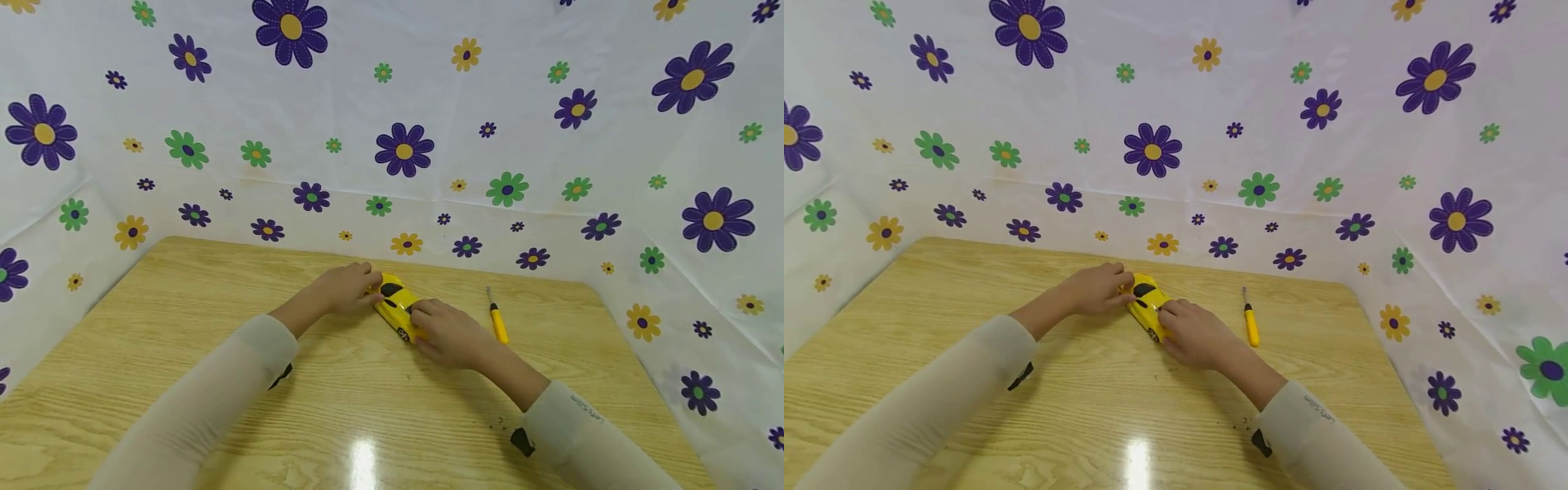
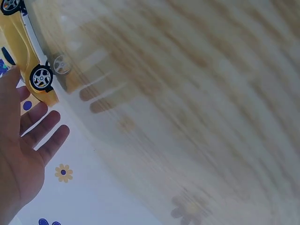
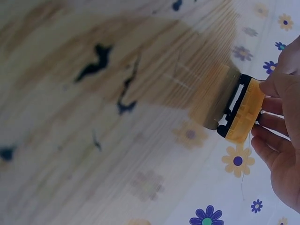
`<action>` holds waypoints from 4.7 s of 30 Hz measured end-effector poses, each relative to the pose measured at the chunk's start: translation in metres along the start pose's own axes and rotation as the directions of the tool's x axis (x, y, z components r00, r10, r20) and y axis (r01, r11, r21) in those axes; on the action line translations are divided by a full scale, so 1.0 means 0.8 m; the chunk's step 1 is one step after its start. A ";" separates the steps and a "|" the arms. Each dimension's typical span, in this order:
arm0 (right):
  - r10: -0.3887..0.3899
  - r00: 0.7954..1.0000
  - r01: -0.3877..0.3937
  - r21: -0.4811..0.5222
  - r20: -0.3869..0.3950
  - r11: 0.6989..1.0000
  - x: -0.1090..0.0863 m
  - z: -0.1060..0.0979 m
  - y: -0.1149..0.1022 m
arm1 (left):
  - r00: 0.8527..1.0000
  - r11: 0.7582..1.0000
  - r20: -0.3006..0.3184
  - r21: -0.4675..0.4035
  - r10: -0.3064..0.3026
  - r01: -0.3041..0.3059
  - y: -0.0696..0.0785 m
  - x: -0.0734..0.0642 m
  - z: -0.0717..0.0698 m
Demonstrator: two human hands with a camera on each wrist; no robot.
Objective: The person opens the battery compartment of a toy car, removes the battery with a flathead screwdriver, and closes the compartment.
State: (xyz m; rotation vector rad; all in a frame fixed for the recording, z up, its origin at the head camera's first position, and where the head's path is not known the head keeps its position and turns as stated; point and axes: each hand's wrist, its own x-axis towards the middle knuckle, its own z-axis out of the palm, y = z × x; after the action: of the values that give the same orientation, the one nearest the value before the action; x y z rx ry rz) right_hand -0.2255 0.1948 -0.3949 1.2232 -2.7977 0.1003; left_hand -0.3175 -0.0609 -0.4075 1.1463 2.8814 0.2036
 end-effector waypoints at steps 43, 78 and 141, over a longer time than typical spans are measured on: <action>0.081 0.997 -0.082 0.038 0.012 0.996 0.005 -0.001 0.020 | 0.986 0.980 -0.024 -0.109 0.162 -0.164 -0.001 -0.023 0.001; 0.135 0.990 -0.141 0.166 0.048 0.976 0.001 0.000 0.036 | 0.985 0.977 -0.058 -0.130 0.163 -0.169 0.013 -0.033 0.008; -0.013 0.996 0.003 0.102 0.092 0.995 -0.046 -0.009 -0.007 | 0.962 0.961 -0.063 0.091 0.267 -0.261 0.068 -0.102 0.017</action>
State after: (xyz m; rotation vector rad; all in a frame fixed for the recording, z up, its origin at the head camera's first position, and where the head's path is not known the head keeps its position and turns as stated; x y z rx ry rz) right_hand -0.1964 0.2188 -0.3917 1.2933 -2.8996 0.1924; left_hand -0.2202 -0.0761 -0.4152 1.5719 2.8129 0.1383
